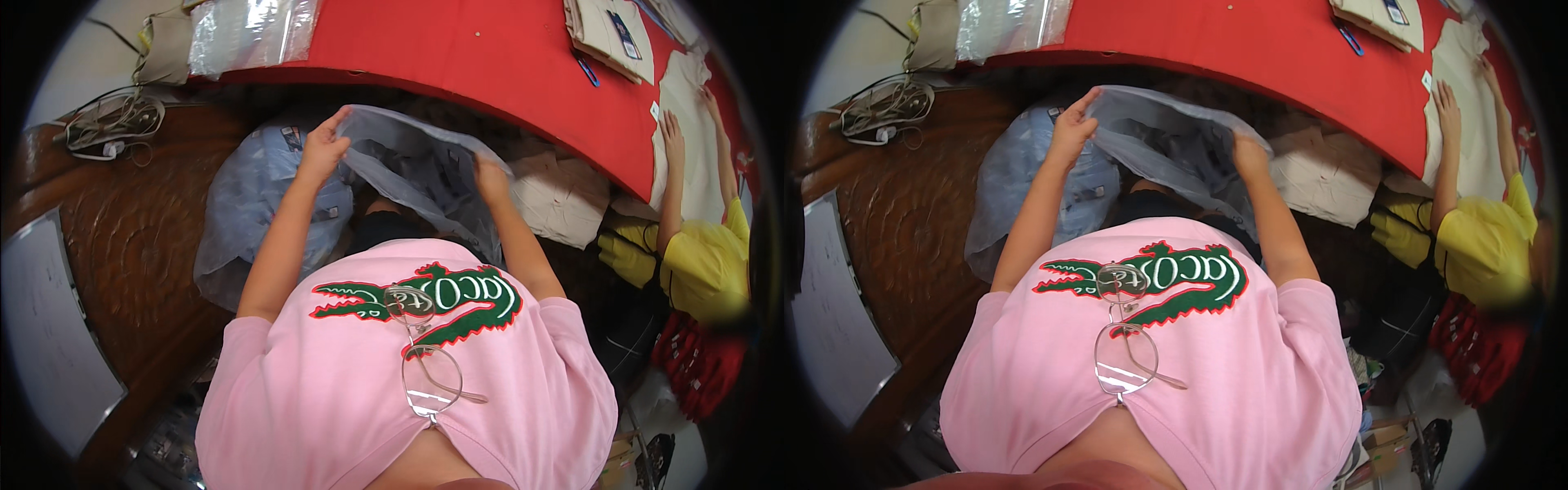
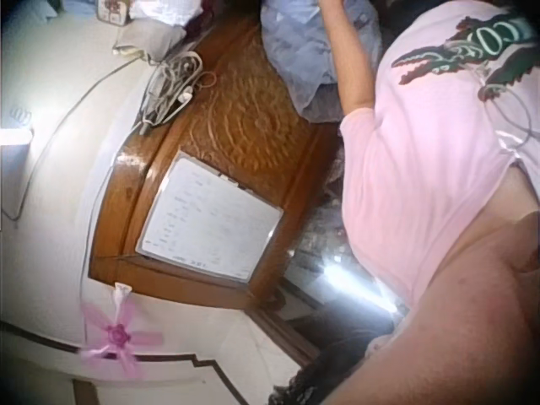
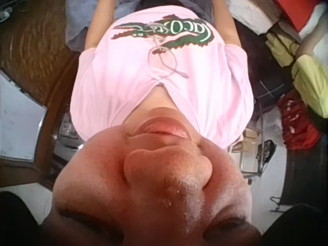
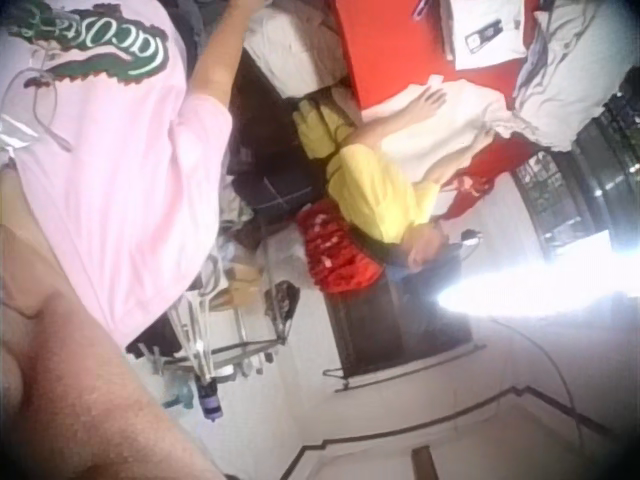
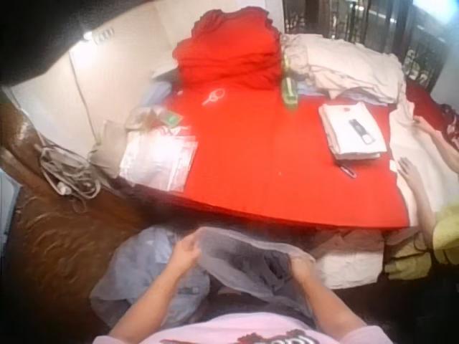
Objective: The person writes on a large plastic bag with a marker and then places several folded blue garments inside it before sliding a folded cream garment into a smaller plastic sleeve.
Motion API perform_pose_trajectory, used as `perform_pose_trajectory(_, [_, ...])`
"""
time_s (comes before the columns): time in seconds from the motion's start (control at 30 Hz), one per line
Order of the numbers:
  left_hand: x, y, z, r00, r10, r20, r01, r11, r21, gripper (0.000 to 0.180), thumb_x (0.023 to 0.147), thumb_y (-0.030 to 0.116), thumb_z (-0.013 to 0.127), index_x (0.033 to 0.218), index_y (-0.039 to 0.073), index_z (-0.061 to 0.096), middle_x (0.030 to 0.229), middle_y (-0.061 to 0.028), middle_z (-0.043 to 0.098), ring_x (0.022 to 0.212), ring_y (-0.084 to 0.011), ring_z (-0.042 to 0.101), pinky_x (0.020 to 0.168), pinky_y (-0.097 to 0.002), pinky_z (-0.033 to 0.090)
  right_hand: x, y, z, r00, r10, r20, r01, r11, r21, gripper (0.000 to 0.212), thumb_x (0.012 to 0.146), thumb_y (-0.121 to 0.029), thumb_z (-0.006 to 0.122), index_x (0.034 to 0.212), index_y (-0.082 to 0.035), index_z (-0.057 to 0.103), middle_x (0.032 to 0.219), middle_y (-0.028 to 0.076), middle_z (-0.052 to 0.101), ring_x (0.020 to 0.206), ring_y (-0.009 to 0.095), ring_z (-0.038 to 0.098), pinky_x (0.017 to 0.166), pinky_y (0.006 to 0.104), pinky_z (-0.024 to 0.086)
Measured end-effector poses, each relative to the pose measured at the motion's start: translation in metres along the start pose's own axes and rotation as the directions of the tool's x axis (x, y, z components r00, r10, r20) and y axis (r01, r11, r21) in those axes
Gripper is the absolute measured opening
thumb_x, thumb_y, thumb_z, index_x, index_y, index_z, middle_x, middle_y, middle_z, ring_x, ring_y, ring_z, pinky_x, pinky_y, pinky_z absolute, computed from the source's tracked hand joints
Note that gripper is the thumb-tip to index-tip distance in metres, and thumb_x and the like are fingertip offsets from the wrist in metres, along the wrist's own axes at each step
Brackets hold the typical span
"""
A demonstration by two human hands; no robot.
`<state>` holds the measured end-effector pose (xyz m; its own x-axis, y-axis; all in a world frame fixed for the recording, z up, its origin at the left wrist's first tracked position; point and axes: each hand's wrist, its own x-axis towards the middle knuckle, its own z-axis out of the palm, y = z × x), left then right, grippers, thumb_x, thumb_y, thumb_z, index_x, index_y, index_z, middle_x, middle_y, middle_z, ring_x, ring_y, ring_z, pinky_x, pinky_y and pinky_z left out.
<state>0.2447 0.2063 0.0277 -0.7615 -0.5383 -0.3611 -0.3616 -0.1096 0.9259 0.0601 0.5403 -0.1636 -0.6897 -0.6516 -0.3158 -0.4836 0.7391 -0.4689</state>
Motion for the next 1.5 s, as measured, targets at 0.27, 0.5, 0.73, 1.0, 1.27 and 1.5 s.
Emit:
perform_pose_trajectory(0.27, [-0.005,-0.004,-0.030,0.995,-0.100,0.005,0.098,0.984,0.147,0.069,0.081,-0.005,0.057,0.150,0.005,0.056,0.092,0.0055,0.064,0.062,-0.0007,0.044,0.059,-0.0195,0.039,-0.158,0.021,-0.020,0.837,0.291,-0.464,-0.353,0.934,-0.052,0.069,0.079,-0.017,0.082,0.143,-0.016,0.055,0.131,0.016,0.057,0.125,0.037,0.053,0.106,0.0507,0.040])
perform_pose_trajectory(0.5, [0.000,-0.004,-0.047,0.989,-0.126,0.073,0.112,0.980,0.166,0.076,0.079,-0.007,0.057,0.153,0.010,0.053,0.098,0.0028,0.067,0.063,-0.0004,0.046,0.057,-0.0198,0.040,-0.166,0.067,0.052,0.742,0.671,-0.008,-0.667,0.736,-0.110,0.046,0.089,-0.044,0.075,0.119,-0.009,0.069,0.111,0.019,0.069,0.112,0.040,0.065,0.089,0.0534,0.053])
perform_pose_trajectory(0.73, [-0.036,-0.032,-0.073,0.968,-0.247,0.039,0.221,0.917,0.331,0.069,0.080,-0.005,0.054,0.148,0.008,0.058,0.124,-0.0035,0.073,0.063,-0.0003,0.046,0.057,-0.0198,0.042,-0.117,-0.011,-0.038,0.928,0.345,0.142,-0.303,0.475,0.826,0.033,0.100,-0.031,0.068,0.081,-0.005,0.065,0.069,0.006,0.064,0.068,0.020,0.066,0.066,0.0354,0.052])
perform_pose_trajectory(1.0, [-0.095,0.121,-0.067,0.977,-0.053,0.208,0.009,0.978,0.206,0.060,0.083,-0.002,0.048,0.140,0.001,0.064,0.136,-0.0054,0.069,0.062,0.0023,0.040,0.058,-0.0174,0.036,-0.205,-0.080,-0.188,0.894,0.448,-0.008,-0.007,0.033,0.999,0.030,0.103,-0.025,0.067,0.078,-0.010,0.057,0.065,-0.002,0.052,0.060,0.011,0.054,0.061,0.0295,0.049])
perform_pose_trajectory(1.27, [-0.167,0.229,-0.064,0.937,0.343,0.059,-0.347,0.933,0.092,0.067,0.081,-0.009,0.047,0.147,-0.004,0.055,0.149,-0.0132,0.060,0.132,-0.0111,0.054,0.088,-0.0176,0.046,-0.238,-0.070,-0.272,0.911,0.301,-0.284,0.258,0.124,0.958,0.031,0.107,-0.021,0.060,0.080,-0.007,0.060,0.071,0.002,0.058,0.062,0.011,0.054,0.064,0.0281,0.045])
perform_pose_trajectory(1.5, [-0.162,0.163,-0.063,0.947,0.321,-0.033,-0.304,0.921,0.243,0.069,0.081,-0.013,0.046,0.148,-0.001,0.056,0.150,-0.0074,0.059,0.108,-0.0006,0.057,0.079,-0.0151,0.043,-0.206,-0.053,-0.234,0.922,0.291,-0.256,0.076,0.511,0.856,0.029,0.103,-0.028,0.068,0.084,-0.006,0.067,0.072,-0.001,0.060,0.067,0.006,0.053,0.064,0.0246,0.042])
